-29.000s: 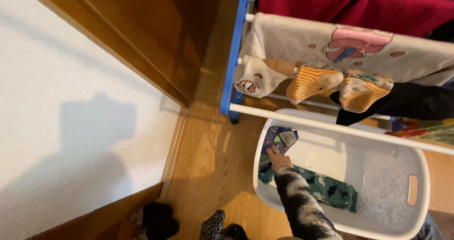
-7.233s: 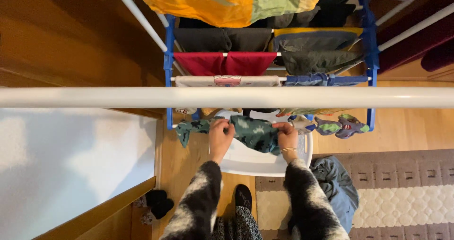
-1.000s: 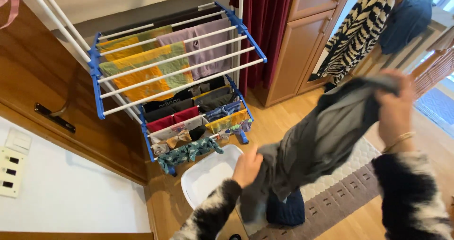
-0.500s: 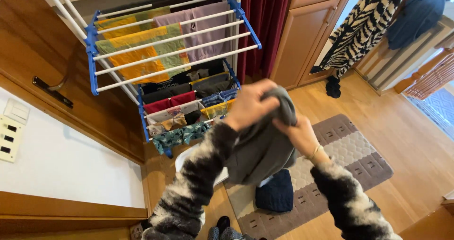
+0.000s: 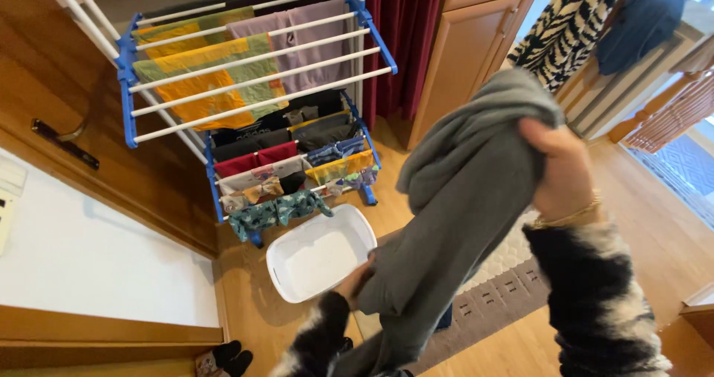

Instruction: The person hangs various items of clothing, including a pink backpack, a yellow towel, and several small garments, onto a blue and white drying rack. They then move to a staircase and hang a pair of grey sweatpants and a pair of black pants on the wooden handrail.

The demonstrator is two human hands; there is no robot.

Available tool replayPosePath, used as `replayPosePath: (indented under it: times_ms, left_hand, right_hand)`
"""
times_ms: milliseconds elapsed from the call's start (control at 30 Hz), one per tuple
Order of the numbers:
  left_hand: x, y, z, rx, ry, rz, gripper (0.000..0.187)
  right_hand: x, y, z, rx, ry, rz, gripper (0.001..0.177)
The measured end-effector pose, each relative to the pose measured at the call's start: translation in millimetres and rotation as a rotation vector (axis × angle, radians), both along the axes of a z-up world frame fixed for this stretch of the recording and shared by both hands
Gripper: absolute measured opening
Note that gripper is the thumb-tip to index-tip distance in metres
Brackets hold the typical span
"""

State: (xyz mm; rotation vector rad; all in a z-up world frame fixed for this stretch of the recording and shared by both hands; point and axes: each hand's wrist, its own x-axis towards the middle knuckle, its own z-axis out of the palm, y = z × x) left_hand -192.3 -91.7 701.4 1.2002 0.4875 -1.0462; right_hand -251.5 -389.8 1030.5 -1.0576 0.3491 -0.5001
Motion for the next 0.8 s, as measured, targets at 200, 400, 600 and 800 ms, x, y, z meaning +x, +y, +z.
replayPosePath:
  times_ms: [200, 400, 600, 800]
  left_hand:
    - [72.2, 14.3, -90.3, -0.143, -1.728, -0.439, 0.051]
    - [158.3, -15.3, 86.1, -0.562, -0.147, 0.392, 0.030]
    - [199.9, -85.8, 187.7, -0.499, -0.383, 0.338, 0.023]
    - [172.9, -133.2, 240.3, -0.600, -0.819, 0.837, 0.036]
  right_hand:
    - [-44.5, -101.6, -16.9, -0.157, -0.041, -0.132, 0.029]
    - [-125.4, -214.1, -91.8, 0.038, 0.228, -0.396, 0.018]
    - [-155.5, -240.9, -92.3, 0.110, 0.146, -0.464, 0.010]
    - [-191.1, -249.9, -38.2, 0.146, 0.030, -0.505, 0.018]
